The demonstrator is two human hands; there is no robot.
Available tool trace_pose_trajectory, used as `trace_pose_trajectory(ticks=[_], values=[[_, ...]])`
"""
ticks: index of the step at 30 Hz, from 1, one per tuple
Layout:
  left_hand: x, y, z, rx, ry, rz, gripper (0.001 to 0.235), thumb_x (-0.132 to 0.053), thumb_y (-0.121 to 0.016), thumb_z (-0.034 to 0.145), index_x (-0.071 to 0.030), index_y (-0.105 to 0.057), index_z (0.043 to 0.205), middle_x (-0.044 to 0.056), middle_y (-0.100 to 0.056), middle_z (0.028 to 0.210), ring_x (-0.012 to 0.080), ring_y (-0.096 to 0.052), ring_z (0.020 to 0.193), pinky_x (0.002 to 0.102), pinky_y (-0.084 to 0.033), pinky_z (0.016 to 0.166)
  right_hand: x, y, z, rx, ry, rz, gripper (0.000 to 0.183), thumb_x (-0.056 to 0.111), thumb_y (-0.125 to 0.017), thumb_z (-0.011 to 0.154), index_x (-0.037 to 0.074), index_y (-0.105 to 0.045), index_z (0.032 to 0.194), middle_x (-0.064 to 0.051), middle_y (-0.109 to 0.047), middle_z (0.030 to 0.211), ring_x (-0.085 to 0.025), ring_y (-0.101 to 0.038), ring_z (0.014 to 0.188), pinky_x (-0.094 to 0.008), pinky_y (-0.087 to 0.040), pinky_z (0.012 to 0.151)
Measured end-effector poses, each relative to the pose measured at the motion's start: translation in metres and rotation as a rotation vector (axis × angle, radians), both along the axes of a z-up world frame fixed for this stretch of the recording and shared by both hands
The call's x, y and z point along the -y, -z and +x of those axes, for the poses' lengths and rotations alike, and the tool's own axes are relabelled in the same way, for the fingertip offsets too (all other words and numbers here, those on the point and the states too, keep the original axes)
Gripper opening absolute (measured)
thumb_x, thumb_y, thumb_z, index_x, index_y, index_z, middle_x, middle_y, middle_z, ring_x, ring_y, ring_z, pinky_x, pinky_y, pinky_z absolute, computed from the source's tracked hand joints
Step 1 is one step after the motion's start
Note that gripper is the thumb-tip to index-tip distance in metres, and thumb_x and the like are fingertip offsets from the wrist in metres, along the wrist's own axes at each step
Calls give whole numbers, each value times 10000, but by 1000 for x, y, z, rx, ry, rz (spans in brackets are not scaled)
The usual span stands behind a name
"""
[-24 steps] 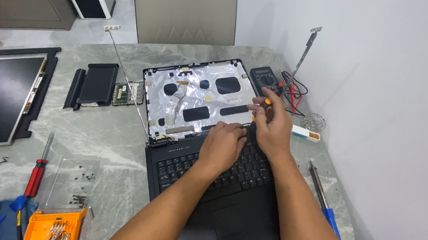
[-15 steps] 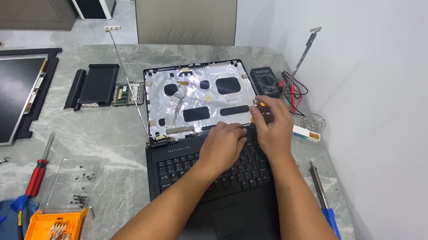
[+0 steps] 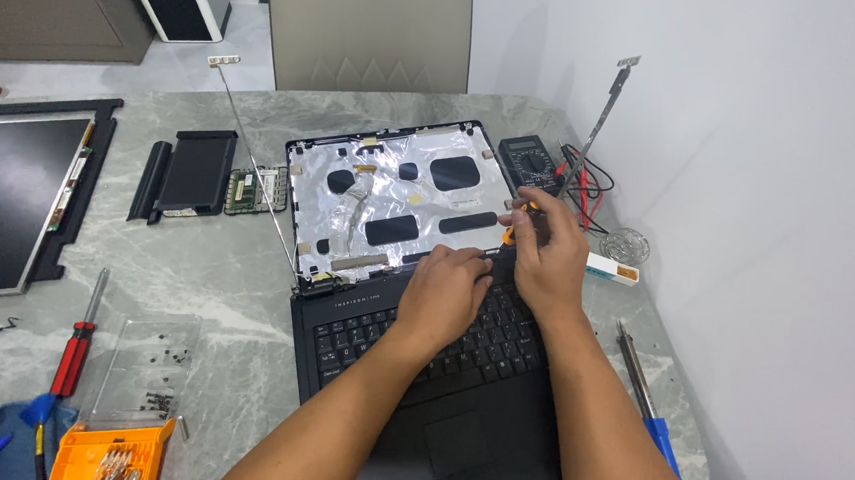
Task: The person uses a screwdriver to remove screws from the back of a laptop screen assembly. They then detach the screen bezel and set it aside. The person continues to remove screws from the laptop's main body and detaches the screen assembly from the keyboard base.
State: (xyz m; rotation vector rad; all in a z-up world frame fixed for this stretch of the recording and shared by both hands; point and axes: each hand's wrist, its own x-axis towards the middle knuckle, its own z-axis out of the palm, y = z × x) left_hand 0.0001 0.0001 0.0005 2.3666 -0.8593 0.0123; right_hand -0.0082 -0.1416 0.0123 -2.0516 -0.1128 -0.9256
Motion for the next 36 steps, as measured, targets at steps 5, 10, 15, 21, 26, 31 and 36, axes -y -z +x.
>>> trace_pose_trajectory(ticks=[5, 10, 15, 21, 26, 31, 36], values=[[0, -2, -1, -13, -1, -26, 252, -135, -554, 904, -11, -674, 1088, 183, -658, 1122, 320, -596, 1041, 379, -457, 852, 1, 1, -1, 59, 7, 0, 201, 111, -493, 989, 9, -557, 1151, -128, -627, 947, -258, -699, 826, -365, -568, 751], [-7, -8, -3, -78, -57, -154, 270, -95, -565, 889, 40, -641, 1111, 222, -670, 1049, 362, -627, 987, 390, -513, 821, -4, -3, -6, 109, -12, 62, 221, 135, -457, 1009, 20, -507, 1191, -115, -624, 958, -234, -696, 819, -345, -560, 775], [-8, -4, -2, -129, -55, -286, 269, -108, -552, 910, 27, -606, 1136, 196, -667, 1028, 362, -623, 1043, 420, -511, 874, -8, -4, -7, 132, 28, 72, 242, 188, -464, 1012, 28, -492, 1191, -121, -631, 933, -246, -698, 785, -362, -553, 777], [-11, -8, -3, -124, -52, -284, 184, -98, -539, 919, -11, -632, 1052, 150, -679, 958, 320, -642, 1014, 386, -523, 857, -9, -3, -7, 122, 51, 89, 229, 189, -472, 1014, 30, -489, 1179, -148, -643, 927, -268, -696, 765, -363, -548, 761], [-10, -9, -3, -127, -55, -296, 161, -85, -549, 911, -7, -630, 1026, 157, -677, 941, 329, -643, 1009, 397, -525, 849, -8, -2, -7, 117, 22, 132, 237, 195, -454, 1016, 34, -482, 1188, -133, -644, 936, -239, -698, 772, -353, -545, 772], [-11, -9, -3, -143, -62, -297, 178, -109, -558, 908, -4, -623, 1036, 159, -674, 949, 328, -639, 1024, 401, -521, 861, -7, -1, -6, 122, -10, 141, 227, 197, -430, 1021, 38, -461, 1180, -119, -640, 918, -230, -703, 754, -338, -548, 748], [-11, -13, -4, -153, -63, -299, 193, -117, -550, 916, -5, -621, 1056, 146, -676, 939, 312, -640, 1023, 394, -519, 867, -10, -3, -8, 99, -7, 152, 228, 195, -441, 1016, 33, -463, 1175, -121, -639, 910, -239, -705, 749, -331, -549, 742]])
